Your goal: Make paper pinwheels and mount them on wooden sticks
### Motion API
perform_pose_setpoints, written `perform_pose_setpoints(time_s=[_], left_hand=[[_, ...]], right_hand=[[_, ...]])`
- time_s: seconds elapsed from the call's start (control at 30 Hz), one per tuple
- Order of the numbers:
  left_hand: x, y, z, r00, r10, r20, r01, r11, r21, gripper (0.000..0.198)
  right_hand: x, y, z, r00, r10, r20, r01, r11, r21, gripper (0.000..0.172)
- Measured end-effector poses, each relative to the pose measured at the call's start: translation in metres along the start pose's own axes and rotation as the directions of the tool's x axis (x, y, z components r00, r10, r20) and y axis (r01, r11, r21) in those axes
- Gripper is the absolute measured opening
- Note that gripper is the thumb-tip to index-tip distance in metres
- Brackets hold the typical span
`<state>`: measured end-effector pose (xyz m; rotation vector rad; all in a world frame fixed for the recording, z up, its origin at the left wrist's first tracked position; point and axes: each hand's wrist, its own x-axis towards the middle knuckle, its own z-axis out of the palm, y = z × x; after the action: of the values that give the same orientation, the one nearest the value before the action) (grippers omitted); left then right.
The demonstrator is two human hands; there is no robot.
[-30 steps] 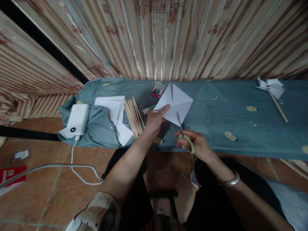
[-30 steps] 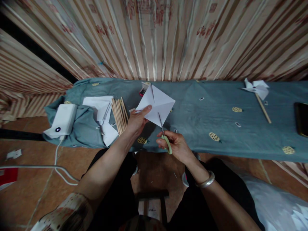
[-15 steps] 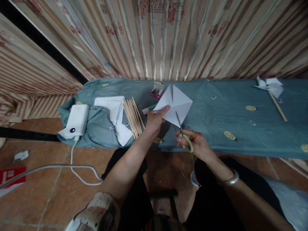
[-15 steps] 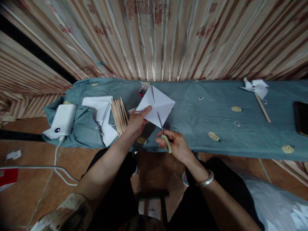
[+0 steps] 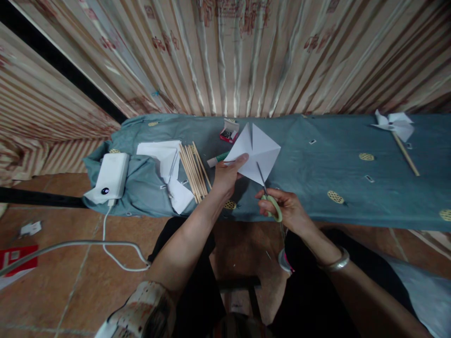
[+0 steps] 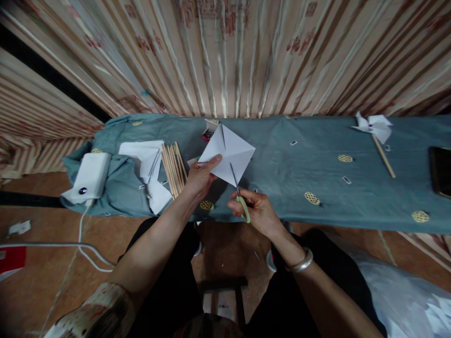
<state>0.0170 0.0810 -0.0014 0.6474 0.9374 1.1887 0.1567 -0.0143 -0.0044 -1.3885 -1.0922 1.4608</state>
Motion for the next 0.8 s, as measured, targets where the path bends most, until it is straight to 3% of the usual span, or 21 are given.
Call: perform_pose_setpoints(time_s=[0.8], left_hand=[[-0.0012, -0.0048, -0.0007, 1.0, -0.004, 0.008, 0.004, 1.0, 0.014, 0.036]], right_hand=[[-0.0002, -0.0019, 0.0, 1.0, -0.01, -0.007, 0.01, 1.0, -0.013, 0.045]])
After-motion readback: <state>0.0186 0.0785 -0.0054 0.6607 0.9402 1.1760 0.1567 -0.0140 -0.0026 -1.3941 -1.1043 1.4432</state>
